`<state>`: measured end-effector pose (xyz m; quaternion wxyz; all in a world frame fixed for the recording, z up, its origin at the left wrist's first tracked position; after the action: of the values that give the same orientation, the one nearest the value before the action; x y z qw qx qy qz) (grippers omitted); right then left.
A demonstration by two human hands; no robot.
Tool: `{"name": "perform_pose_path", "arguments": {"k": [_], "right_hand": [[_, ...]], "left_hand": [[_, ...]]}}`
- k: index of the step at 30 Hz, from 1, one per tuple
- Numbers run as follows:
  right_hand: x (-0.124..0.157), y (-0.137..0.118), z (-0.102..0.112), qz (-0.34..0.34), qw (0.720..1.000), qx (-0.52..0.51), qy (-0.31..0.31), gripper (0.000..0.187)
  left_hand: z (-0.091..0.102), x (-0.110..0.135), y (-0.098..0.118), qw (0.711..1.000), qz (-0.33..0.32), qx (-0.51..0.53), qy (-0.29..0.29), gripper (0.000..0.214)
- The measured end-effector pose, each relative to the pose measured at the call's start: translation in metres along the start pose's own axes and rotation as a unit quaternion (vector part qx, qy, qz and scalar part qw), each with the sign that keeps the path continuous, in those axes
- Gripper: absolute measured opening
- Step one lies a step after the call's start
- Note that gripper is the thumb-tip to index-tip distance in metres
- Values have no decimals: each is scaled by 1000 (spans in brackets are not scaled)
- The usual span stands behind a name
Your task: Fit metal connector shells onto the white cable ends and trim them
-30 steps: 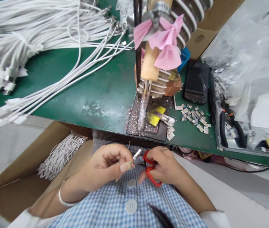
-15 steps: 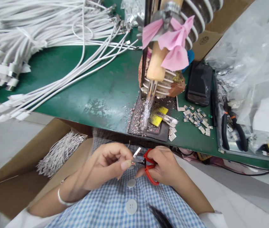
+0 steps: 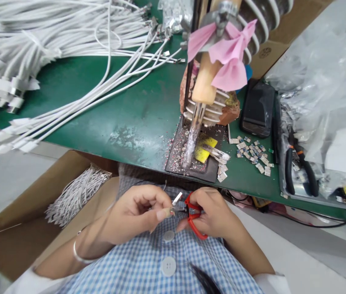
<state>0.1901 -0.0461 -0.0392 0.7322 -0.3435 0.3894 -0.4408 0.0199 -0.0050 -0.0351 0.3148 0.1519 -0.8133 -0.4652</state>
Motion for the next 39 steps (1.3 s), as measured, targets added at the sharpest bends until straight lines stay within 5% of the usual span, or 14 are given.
{"name": "perform_pose_path", "arguments": {"k": [21, 28, 39], "right_hand": [[6, 2, -5, 30, 1000, 6, 3, 24], [3, 0, -11, -20, 999, -2, 46, 28], [8, 11, -43, -145, 972, -155, 100, 36]], "left_hand": [[-1, -2, -2, 999, 3, 1, -33, 30], [1, -1, 0, 1000, -23, -8, 18, 37], [-3, -6, -16, 981, -140, 112, 77, 24]]}}
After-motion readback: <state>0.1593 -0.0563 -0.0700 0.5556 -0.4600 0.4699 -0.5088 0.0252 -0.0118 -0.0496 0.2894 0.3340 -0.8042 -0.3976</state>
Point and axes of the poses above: each hand's wrist, its own x-axis away from the middle knuckle, its own z-axis out of the back of the hand, y = z × x, the point moved 4 cm from there along -x, towards the middle knuckle, and after that the axes turned 9 degrees about -x, right-handed, at the moved point
